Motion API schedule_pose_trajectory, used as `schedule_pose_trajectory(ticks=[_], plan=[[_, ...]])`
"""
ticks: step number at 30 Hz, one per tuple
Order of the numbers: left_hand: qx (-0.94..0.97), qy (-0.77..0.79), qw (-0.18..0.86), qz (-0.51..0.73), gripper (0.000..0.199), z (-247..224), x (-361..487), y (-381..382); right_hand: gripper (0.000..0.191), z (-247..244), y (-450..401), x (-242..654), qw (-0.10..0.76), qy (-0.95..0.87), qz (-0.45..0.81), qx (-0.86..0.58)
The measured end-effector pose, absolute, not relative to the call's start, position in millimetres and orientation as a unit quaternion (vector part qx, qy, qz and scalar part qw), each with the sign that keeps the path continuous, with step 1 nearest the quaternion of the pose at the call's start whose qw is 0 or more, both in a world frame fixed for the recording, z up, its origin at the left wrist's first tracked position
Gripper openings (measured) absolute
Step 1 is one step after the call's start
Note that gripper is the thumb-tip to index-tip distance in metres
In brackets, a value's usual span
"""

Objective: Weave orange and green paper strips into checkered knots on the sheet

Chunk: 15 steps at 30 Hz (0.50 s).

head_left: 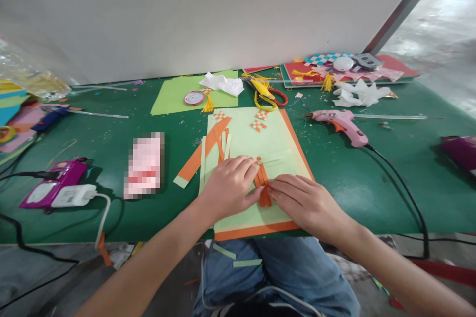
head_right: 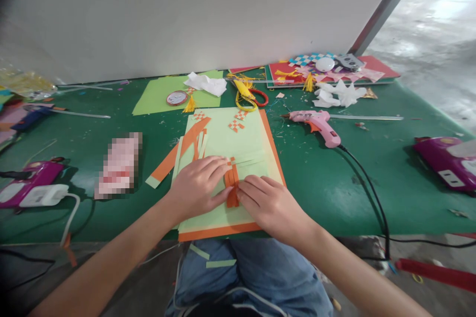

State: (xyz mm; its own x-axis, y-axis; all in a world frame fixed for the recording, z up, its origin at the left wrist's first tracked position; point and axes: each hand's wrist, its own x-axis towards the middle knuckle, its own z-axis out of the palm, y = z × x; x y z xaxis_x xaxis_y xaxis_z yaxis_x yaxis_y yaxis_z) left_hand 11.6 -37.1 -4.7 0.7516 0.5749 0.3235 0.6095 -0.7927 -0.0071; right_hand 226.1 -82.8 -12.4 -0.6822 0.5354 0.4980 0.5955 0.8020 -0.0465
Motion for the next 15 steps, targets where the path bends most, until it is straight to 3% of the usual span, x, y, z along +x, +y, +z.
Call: schedule_pose_trajectory(ticks=[15], plan=[[-0.932, -0.308, 0.074, -0.173, 0.031, -8, 13, -35, 0.021, 0, -78, 232, 0.205, -0.927, 0.036, -0.311]])
